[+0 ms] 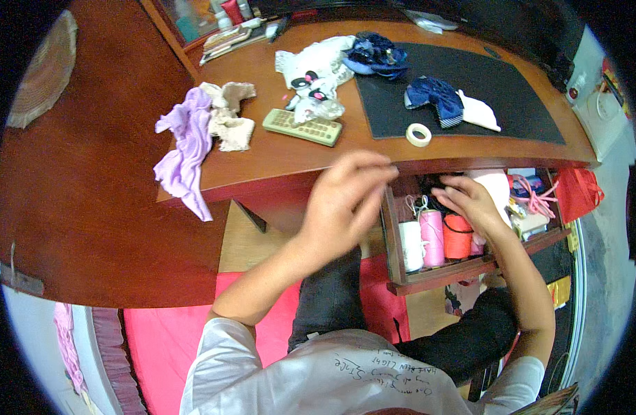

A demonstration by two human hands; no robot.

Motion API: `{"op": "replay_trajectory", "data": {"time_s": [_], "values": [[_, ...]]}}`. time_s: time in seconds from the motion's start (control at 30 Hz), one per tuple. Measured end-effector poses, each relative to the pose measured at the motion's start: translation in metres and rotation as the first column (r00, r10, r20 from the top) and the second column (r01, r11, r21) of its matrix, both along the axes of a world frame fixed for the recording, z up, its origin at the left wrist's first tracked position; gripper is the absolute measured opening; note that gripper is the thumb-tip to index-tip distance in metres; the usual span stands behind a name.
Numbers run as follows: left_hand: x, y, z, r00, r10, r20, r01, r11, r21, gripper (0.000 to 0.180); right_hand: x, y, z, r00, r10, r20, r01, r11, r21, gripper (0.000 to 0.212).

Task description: The person wipes a wooden drawer with a cloth and then fills it with various items like a small tin, thread spools, hair accessories, and a stuffed toy.

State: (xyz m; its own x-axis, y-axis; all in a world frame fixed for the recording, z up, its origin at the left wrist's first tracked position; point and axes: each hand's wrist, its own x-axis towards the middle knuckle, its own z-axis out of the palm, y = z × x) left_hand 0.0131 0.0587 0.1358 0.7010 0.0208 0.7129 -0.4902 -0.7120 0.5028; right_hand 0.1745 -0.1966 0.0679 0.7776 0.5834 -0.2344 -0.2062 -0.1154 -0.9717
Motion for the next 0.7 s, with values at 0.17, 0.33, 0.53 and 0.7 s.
{"op": "replay_trajectory", "data": {"time_s": [0.17, 0.33, 0.53, 0.7], "values": [[0.019, 0.064, 0.042, 0.902, 0.391, 0.184, -0.43, 0.853, 0.295, 0.034, -0.021, -0.026, 0.008, 0.995, 0.037, 0.091, -0.039, 0.999, 0.011, 0.033], [0.043, 0.106, 0.049, 0.918, 0.395, 0.03, -0.37, 0.827, 0.424, 0.037, -0.027, -0.026, 0.021, 0.992, 0.05, 0.112, -0.051, 0.999, 0.008, 0.028], [0.062, 0.115, 0.038, 0.929, 0.354, 0.107, -0.369, 0.882, 0.293, 0.023, -0.036, -0.025, 0.019, 0.973, 0.111, 0.2, -0.108, 0.994, -0.024, 0.027], [0.04, 0.051, 0.063, 0.991, 0.127, 0.036, -0.12, 0.981, -0.149, 0.024, -0.04, -0.029, 0.027, 0.945, 0.009, 0.327, -0.036, 0.996, 0.077, 0.036]]}}
